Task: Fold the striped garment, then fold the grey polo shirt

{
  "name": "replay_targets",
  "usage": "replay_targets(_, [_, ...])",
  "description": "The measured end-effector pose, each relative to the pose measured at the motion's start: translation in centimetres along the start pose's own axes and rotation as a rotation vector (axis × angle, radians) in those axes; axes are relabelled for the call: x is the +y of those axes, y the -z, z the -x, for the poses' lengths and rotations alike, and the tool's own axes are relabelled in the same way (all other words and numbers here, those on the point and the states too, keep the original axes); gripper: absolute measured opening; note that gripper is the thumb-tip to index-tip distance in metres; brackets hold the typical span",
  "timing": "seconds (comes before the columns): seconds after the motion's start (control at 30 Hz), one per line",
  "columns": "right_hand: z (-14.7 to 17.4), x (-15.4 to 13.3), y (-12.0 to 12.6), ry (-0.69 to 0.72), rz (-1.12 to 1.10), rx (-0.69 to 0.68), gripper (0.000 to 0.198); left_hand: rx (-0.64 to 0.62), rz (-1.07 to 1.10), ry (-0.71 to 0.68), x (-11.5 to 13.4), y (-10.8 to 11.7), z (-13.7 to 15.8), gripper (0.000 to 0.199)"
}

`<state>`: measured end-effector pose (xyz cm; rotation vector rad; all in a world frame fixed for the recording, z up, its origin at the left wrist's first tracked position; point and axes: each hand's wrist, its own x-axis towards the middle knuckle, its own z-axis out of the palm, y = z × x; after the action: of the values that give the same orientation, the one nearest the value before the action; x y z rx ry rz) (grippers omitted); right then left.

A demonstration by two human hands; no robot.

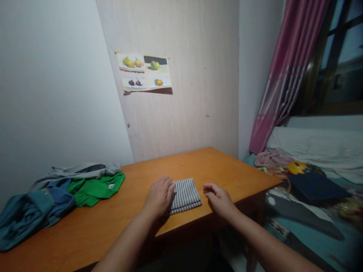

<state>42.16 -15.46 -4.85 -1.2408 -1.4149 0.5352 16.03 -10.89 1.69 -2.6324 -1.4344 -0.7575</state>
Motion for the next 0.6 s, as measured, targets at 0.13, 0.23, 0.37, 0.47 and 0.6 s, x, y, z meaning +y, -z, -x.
replay_targets(0.13, [-0.2,0.2,-0.1,-0.13,-0.158,-0.011,0.025,-0.203,-0.102,0.047,-0.8,-1.8,0.5,0.069])
replay_targets(0.23, [-0.2,-0.3,-0.1,-0.133,-0.117,-0.016,0.025,-0.228,-0.145,0.027,-1.6,-2.5,1.0,0.073])
replay_targets(0.37, [-1.4,-2.8,0.1,0.001,0.104,-0.016,0.031,-0.213,-0.167,-0.003,-2.1,-2.8,1.0,0.074])
replay_targets(0.47, [-2.6,-5.1,-0.4,0.195,0.307,-0.058,0.044,-0.21,-0.169,-0.016,-2.0,-2.7,0.9,0.072])
replay_targets(0.6, [-2.5,-6.3,-2.1,0.284,0.521,-0.326,0.058,-0.216,-0.178,-0.023,-1.6,-2.4,0.9,0.072])
